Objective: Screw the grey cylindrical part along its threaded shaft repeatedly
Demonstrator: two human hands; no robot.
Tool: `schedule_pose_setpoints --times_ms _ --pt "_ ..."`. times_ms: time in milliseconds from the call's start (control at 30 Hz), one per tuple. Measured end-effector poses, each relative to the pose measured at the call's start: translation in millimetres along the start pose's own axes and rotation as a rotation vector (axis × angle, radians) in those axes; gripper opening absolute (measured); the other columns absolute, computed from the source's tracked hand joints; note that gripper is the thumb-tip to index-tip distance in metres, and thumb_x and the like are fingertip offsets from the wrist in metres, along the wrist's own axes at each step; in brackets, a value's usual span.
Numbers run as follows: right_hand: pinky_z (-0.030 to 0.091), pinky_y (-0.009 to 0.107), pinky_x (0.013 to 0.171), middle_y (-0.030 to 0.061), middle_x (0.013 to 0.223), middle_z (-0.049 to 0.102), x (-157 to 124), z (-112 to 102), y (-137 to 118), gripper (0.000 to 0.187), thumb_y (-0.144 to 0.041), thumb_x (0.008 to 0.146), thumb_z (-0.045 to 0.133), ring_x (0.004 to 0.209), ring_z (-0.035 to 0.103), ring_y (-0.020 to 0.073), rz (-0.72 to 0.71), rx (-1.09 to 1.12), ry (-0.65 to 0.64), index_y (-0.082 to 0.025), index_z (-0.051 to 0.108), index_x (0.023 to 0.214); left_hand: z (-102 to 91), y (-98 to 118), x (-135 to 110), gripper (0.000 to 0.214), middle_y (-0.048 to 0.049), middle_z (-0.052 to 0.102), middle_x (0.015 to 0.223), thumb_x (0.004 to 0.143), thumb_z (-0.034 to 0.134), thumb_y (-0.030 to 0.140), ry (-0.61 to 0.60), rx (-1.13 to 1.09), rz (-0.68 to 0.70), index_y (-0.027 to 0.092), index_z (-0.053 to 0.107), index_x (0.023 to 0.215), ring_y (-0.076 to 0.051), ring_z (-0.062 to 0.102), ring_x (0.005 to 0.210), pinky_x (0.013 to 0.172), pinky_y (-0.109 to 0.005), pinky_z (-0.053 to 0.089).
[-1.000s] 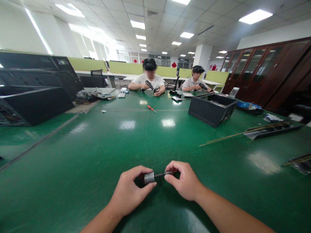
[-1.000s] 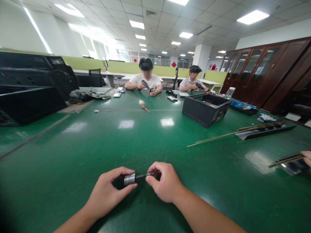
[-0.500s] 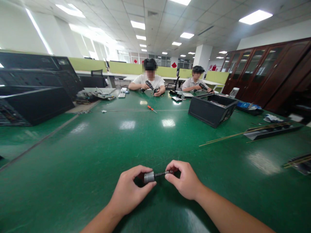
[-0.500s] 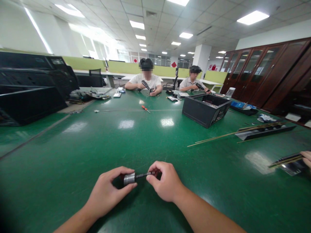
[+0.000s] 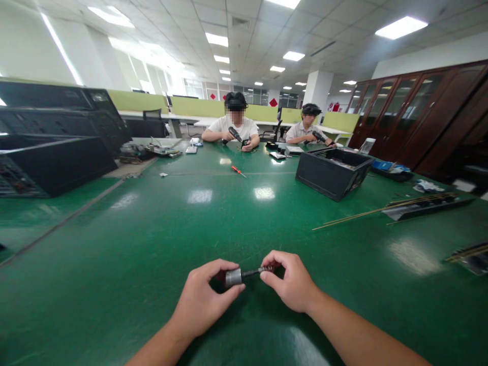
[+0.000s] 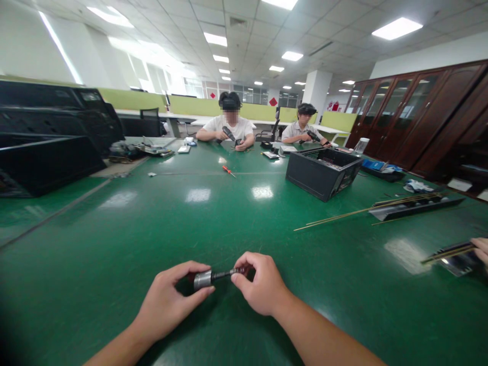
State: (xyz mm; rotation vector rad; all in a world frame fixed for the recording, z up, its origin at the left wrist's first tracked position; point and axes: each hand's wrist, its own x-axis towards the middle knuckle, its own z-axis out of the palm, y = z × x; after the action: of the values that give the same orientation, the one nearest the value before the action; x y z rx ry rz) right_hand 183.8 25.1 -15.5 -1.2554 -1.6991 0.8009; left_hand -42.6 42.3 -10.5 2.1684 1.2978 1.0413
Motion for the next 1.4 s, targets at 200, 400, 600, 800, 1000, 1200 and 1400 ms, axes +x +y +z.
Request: schedule_pose_setpoints --times_ms 200,400,600,800,1000,1200,1400 --pt "0.045 0.026 0.069 0.0006 0.074 0.067 1.1 -1.0 0.3 0.002 -0.019 0.078 0.066 0.071 0.061 0.0155 0.001 0.003 0.002 -0.018 0.067 0.080 -0.5 1.4 1.7 0.023 -0.0006 0.075 0.083 0.071 0.078 0.033 -0.016 0.004 -0.014 0.023 0.074 0.092 -0.020 0.069 0.074 0.070 -0.029 0.053" --pt "0.045 0.027 0.070 0.0006 0.073 0.066 1.8 -2.0 1.5 0.002 -0.020 0.078 0.066 0.071 0.060 0.0161 -0.016 0.009 0.018 -0.018 0.066 0.079 -1.8 1.5 1.9 0.023 -0.0009 0.075 0.083 0.071 0.078 0.033 -0.029 0.002 -0.024 0.023 0.074 0.091 -0.020 0.069 0.075 0.070 -0.030 0.053" --pt "0.043 0.027 0.069 0.0004 0.072 0.065 0.6 -2.7 3.1 0.002 -0.020 0.078 0.065 0.070 0.058 0.0157 -0.015 0.033 0.018 -0.018 0.065 0.078 -1.9 2.6 2.8 0.022 -0.0006 0.075 0.083 0.071 0.077 0.033 -0.036 -0.003 -0.033 0.023 0.074 0.090 -0.020 0.069 0.075 0.070 -0.030 0.052" --pt "0.043 0.027 0.061 0.0018 0.060 0.061 11.9 -1.2 18.2 0.031 -0.044 0.088 0.057 0.059 0.055 0.0150 0.047 0.393 0.060 -0.018 0.057 0.071 -5.3 7.9 5.8 0.021 -0.0001 0.073 0.081 0.074 0.075 0.035 -0.054 -0.016 -0.061 0.022 0.072 0.089 -0.020 0.068 0.074 0.069 -0.029 0.051" --pt "0.030 0.025 0.043 -0.0057 0.039 0.038 27.0 6.2 30.0 0.059 -0.074 0.087 0.042 0.036 0.037 0.0100 0.175 0.542 0.176 -0.023 0.038 0.057 -1.0 -0.6 8.5 0.035 -0.0041 0.074 0.097 0.079 0.072 0.042 0.013 -0.110 -0.137 0.020 0.069 0.105 -0.022 0.069 0.088 0.081 -0.033 0.054" --pt "0.031 0.024 0.044 -0.0065 0.039 0.038 21.6 1.3 21.3 0.059 -0.073 0.086 0.048 0.036 0.038 0.0097 0.123 0.500 0.179 -0.023 0.038 0.057 -17.5 7.6 8.8 0.047 -0.0109 0.075 0.101 0.075 0.077 0.048 0.063 -0.416 -0.295 0.015 0.065 0.106 -0.026 0.072 0.095 0.092 -0.040 0.055" --pt "0.038 0.025 0.051 -0.0023 0.040 0.048 13.8 -3.5 12.9 0.057 -0.062 0.090 0.051 0.041 0.044 0.0106 0.071 0.425 0.159 -0.021 0.046 0.051 -86.6 11.0 -29.8 0.043 -0.0062 0.076 0.091 0.073 0.078 0.054 0.052 -0.234 -0.290 0.020 0.063 0.095 -0.026 0.074 0.089 0.082 -0.036 0.059"
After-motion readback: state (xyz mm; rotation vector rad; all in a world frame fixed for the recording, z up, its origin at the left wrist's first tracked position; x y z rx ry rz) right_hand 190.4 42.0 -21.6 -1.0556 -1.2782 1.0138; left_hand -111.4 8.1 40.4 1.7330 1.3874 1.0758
